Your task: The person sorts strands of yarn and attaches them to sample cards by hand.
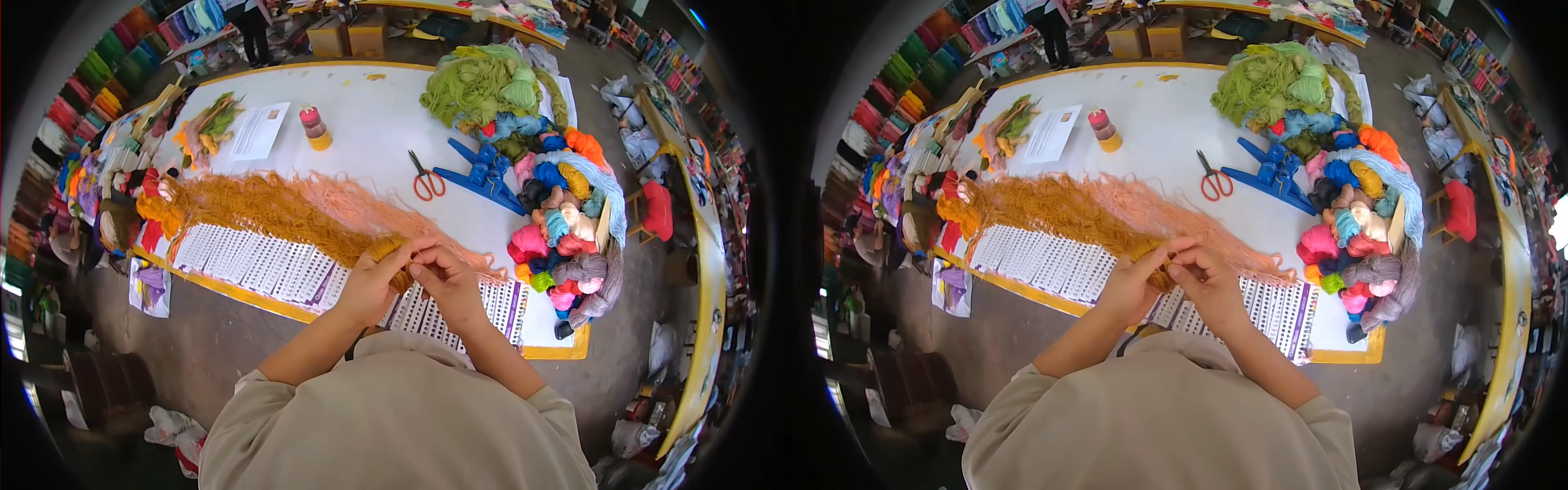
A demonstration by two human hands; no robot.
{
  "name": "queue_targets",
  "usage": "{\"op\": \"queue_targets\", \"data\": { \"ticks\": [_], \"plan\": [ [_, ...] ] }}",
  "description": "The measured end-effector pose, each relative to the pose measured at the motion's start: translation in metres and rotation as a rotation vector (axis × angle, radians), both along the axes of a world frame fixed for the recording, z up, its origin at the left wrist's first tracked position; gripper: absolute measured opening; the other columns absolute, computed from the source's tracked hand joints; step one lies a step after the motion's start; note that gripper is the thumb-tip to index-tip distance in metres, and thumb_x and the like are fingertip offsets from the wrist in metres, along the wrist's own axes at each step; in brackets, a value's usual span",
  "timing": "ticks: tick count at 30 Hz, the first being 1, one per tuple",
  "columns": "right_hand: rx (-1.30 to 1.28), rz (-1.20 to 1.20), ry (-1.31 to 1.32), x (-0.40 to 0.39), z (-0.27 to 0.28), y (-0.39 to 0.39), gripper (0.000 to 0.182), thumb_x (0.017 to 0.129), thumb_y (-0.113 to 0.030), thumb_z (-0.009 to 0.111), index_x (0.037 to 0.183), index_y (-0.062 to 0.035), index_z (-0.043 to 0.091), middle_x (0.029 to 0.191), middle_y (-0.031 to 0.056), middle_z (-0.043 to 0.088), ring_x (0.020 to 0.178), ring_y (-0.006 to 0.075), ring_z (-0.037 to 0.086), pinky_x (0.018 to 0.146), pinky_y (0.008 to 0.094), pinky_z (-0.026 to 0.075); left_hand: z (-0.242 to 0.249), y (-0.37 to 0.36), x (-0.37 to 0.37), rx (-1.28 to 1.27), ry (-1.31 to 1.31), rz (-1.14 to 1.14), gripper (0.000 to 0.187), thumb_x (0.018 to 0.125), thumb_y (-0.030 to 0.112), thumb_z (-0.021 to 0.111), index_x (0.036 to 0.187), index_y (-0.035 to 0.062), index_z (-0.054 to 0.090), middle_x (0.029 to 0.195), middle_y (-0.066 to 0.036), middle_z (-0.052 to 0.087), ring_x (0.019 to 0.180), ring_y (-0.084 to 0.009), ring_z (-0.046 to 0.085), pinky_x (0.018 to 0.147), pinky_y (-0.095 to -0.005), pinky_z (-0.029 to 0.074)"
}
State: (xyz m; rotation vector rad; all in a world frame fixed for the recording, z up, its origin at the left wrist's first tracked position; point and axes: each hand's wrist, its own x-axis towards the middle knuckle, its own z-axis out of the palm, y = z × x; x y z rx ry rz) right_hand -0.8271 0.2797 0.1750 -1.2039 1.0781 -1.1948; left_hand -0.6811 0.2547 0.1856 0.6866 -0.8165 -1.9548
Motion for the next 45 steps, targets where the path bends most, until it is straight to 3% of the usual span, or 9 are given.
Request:
{"op": "queue_targets", "data": {
  "ticks": [3,8,10,14,21,23,28,32,45],
  "plan": [
    [0.2,0.048,-0.215,-0.016,0.003,0.009,0.009,0.089,-0.012,0.062,0.095,-0.0049,0.061,0.085,-0.0001,0.061,0.073,0.0058,0.054,0.058,0.0193,0.045,-0.003,0.012,-0.011,0.054,0.077,0.079,0.033,0.098,0.018,0.047,0.12,-0.0056,0.055,0.115,-0.012,0.06,0.107,-0.0182,0.056,0.093,-0.0322,0.045],
    [0.216,0.081,-0.223,-0.017,-0.006,0.015,0.005,0.089,-0.008,0.061,0.093,-0.0049,0.061,0.091,-0.002,0.058,0.072,0.0049,0.055,0.056,0.0189,0.048,-0.004,0.026,-0.012,0.03,-0.205,0.027,0.037,0.1,0.022,0.043,0.123,-0.0043,0.054,0.122,-0.012,0.058,0.109,-0.0198,0.056,0.094,-0.0341,0.045],
    [0.06,0.061,-0.1,-0.01,-0.01,0.013,0.005,0.088,-0.007,0.062,0.091,-0.0043,0.061,0.091,-0.0015,0.056,0.073,0.0052,0.055,0.056,0.019,0.048,0.0,0.029,-0.014,-0.013,-0.201,0.061,0.036,0.099,0.022,0.044,0.123,-0.0038,0.054,0.124,-0.011,0.057,0.112,-0.0192,0.054,0.097,-0.034,0.043],
    [0.182,0.034,-0.217,0.002,-0.002,0.0,0.006,0.087,-0.004,0.062,0.092,-0.0034,0.06,0.091,-0.001,0.056,0.074,0.0057,0.057,0.056,0.0195,0.049,-0.003,0.011,0.004,-0.021,-0.013,0.096,0.037,0.099,0.02,0.045,0.125,-0.0042,0.053,0.127,-0.011,0.056,0.116,-0.019,0.051,0.099,-0.0343,0.041],
    [-0.007,-0.021,-0.055,0.052,-0.015,-0.038,0.008,0.087,-0.002,0.06,0.095,-0.0033,0.061,0.088,-0.0005,0.059,0.071,0.0054,0.054,0.055,0.0194,0.047,-0.013,-0.024,0.046,-0.004,-0.125,0.079,0.035,0.099,0.024,0.047,0.123,0.0012,0.057,0.106,-0.005,0.063,0.091,-0.0096,0.056,0.077,-0.023,0.045],
    [0.151,-0.021,-0.151,0.066,-0.008,-0.046,0.004,0.087,-0.006,0.062,0.091,-0.0044,0.061,0.086,-0.0002,0.059,0.068,0.0055,0.053,0.055,0.0206,0.046,-0.018,-0.04,0.065,0.05,-0.065,0.055,0.035,0.1,0.025,0.045,0.122,0.0011,0.058,0.105,-0.006,0.062,0.088,-0.0103,0.055,0.076,-0.0241,0.045],
    [0.37,-0.072,-0.285,0.09,-0.025,-0.062,0.007,0.088,-0.007,0.061,0.094,-0.0041,0.061,0.087,0.001,0.061,0.07,0.0066,0.057,0.057,0.0201,0.046,-0.031,-0.065,0.094,0.086,-0.004,0.019,0.037,0.1,0.026,0.044,0.126,0.002,0.054,0.111,-0.008,0.062,0.097,-0.0127,0.058,0.08,-0.0253,0.049],
    [0.228,-0.101,-0.131,0.112,-0.024,-0.073,0.008,0.089,-0.006,0.06,0.096,-0.0043,0.06,0.086,0.0014,0.061,0.069,0.0062,0.056,0.056,0.0192,0.045,-0.03,-0.076,0.107,0.093,-0.136,-0.096,0.037,0.1,0.026,0.045,0.127,0.002,0.054,0.112,-0.008,0.061,0.098,-0.0123,0.058,0.077,-0.026,0.05],
    [0.408,-0.145,-0.411,0.118,-0.035,-0.105,0.004,0.088,-0.005,0.061,0.091,-0.004,0.062,0.098,-0.0004,0.057,0.072,0.0067,0.053,0.058,0.0208,0.042,-0.056,-0.115,0.122,0.143,0.055,0.033,0.019,0.093,0.013,0.057,0.103,-0.0032,0.061,0.119,-0.013,0.06,0.097,-0.0184,0.061,0.079,-0.0321,0.054]
  ]
}}
